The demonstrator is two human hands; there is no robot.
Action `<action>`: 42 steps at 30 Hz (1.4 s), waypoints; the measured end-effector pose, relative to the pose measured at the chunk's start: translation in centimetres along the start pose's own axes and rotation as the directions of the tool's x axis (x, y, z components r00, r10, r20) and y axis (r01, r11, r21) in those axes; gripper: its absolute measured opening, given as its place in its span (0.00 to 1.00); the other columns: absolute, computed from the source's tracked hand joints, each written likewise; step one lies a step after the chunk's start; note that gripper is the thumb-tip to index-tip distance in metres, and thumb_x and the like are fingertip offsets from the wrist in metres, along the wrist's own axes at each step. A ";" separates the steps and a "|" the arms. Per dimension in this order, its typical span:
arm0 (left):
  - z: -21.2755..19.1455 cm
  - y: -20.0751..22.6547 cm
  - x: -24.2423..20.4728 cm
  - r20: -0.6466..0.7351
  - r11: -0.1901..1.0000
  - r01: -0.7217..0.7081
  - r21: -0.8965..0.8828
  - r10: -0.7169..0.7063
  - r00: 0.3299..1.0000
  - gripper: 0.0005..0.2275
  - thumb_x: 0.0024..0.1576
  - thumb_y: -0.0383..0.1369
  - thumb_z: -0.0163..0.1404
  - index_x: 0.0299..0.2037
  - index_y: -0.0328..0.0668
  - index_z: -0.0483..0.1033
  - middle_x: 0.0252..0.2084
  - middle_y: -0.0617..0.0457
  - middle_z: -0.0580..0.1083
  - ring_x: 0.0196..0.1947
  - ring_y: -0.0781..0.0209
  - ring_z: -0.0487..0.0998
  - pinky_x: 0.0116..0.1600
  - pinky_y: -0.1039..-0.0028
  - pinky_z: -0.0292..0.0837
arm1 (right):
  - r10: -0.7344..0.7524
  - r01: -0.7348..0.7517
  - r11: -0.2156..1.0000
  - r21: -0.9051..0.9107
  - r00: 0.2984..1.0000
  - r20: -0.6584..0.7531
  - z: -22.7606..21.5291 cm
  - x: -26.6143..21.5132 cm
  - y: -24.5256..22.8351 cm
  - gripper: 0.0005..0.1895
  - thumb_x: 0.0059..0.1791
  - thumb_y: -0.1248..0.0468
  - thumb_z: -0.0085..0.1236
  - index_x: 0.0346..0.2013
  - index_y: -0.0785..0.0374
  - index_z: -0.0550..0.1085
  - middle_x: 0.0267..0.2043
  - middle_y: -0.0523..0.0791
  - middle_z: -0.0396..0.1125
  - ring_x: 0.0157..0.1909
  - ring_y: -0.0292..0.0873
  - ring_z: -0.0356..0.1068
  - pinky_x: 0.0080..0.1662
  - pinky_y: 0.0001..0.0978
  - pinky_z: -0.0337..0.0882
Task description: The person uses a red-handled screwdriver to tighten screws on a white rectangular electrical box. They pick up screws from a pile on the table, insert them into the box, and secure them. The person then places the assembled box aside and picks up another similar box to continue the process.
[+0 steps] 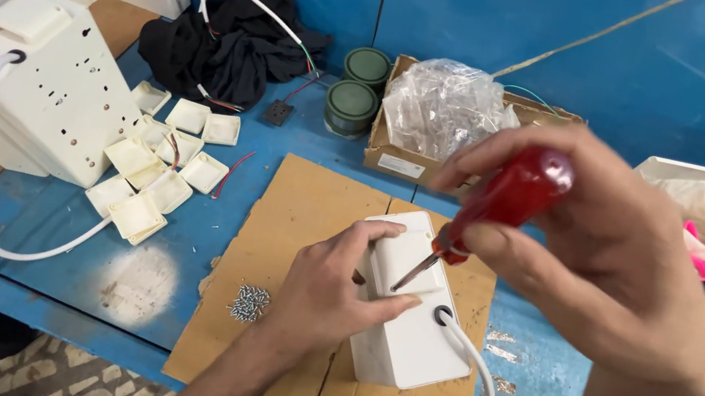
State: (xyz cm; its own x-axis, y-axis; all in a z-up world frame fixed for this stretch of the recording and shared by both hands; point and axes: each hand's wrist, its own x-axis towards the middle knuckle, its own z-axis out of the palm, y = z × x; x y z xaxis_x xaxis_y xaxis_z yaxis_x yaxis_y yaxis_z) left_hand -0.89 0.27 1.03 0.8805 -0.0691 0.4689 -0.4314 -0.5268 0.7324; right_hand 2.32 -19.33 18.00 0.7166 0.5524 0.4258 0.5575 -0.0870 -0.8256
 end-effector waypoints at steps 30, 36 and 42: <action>0.8 0.2 0.2 -0.003 0.999 0.003 0.046 -0.003 1.000 0.31 0.43 0.37 0.68 0.56 0.37 0.70 0.53 0.43 0.75 0.57 0.44 0.73 0.58 0.58 0.72 | -0.343 0.152 0.875 -0.460 0.864 -0.368 2.6 -1.3 1.2 0.19 0.51 0.72 0.69 0.54 0.75 0.73 0.38 0.48 0.66 0.34 0.32 0.68 0.32 0.17 0.65; 1.4 -0.6 0.4 -0.040 0.999 -0.031 0.044 0.033 0.999 0.30 0.44 0.37 0.69 0.56 0.38 0.71 0.54 0.44 0.75 0.57 0.43 0.73 0.60 0.58 0.71 | -0.349 0.172 0.915 -0.365 0.793 -0.499 3.8 -1.4 1.9 0.14 0.64 0.67 0.56 0.58 0.78 0.68 0.39 0.48 0.71 0.36 0.34 0.75 0.37 0.20 0.75; 1.3 -1.3 0.3 -0.068 0.995 -0.089 0.053 0.093 0.993 0.31 0.44 0.39 0.70 0.56 0.38 0.71 0.54 0.46 0.75 0.58 0.45 0.73 0.62 0.59 0.71 | -0.348 0.225 0.917 -0.328 0.853 -0.388 1.6 0.6 0.8 0.26 0.60 0.51 0.49 0.62 0.71 0.66 0.40 0.44 0.70 0.33 0.34 0.75 0.33 0.20 0.73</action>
State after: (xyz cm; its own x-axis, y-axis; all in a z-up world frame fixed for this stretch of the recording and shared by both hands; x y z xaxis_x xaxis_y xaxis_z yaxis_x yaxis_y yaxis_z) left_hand 0.20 -0.20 -0.46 0.8213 -0.0602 0.5673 -0.4973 -0.5626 0.6604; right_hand 2.52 -17.73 17.02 0.5798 0.1797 0.7947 0.8104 -0.2275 -0.5398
